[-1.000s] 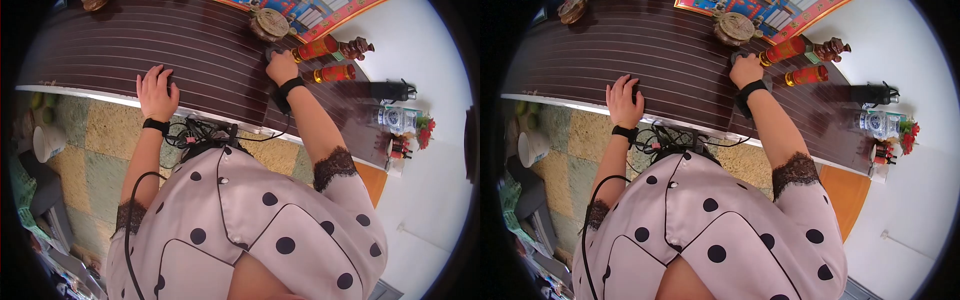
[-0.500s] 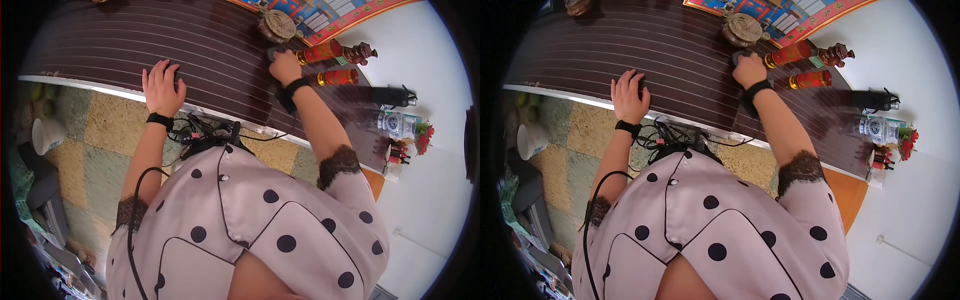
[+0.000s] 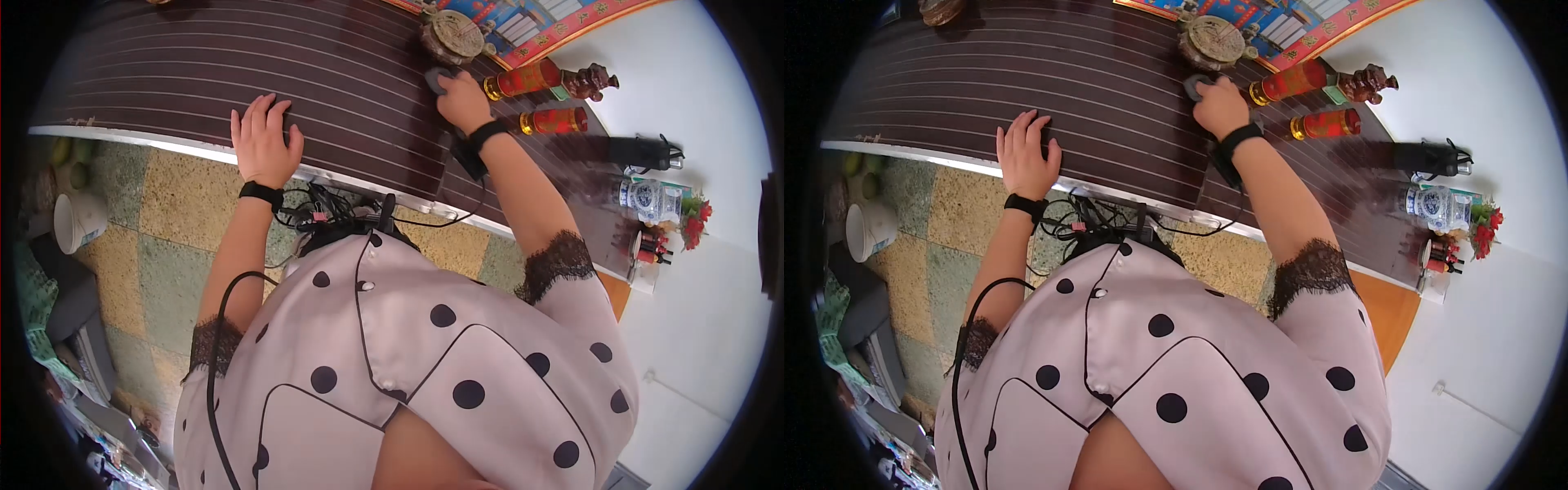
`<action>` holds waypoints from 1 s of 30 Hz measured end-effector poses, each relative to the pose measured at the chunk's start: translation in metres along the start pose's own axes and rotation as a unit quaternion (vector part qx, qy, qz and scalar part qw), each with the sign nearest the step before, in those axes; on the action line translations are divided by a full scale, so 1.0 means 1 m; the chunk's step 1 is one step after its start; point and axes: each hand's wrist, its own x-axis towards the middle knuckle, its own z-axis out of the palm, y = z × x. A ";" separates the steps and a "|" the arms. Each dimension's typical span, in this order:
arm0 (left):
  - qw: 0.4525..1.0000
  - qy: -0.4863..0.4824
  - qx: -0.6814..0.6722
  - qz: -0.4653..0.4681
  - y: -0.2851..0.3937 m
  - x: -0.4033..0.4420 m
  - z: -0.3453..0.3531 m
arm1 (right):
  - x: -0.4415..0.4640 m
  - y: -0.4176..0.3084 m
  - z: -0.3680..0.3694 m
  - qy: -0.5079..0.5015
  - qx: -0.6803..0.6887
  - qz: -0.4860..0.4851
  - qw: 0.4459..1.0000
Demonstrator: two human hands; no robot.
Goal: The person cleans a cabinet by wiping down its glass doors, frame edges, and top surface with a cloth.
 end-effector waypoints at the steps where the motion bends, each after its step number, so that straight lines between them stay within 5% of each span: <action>1: 1.000 0.006 0.002 0.002 0.000 -0.001 0.001 | 0.002 -0.016 -0.007 -0.007 -0.012 0.018 1.000; 11: 1.000 0.012 -0.005 -0.002 0.000 -0.001 0.004 | -0.008 0.018 -0.015 0.001 -0.030 -0.067 0.997; 30: 1.000 0.015 0.019 0.008 0.003 -0.001 0.003 | 0.000 0.003 -0.006 0.027 -0.003 -0.026 0.999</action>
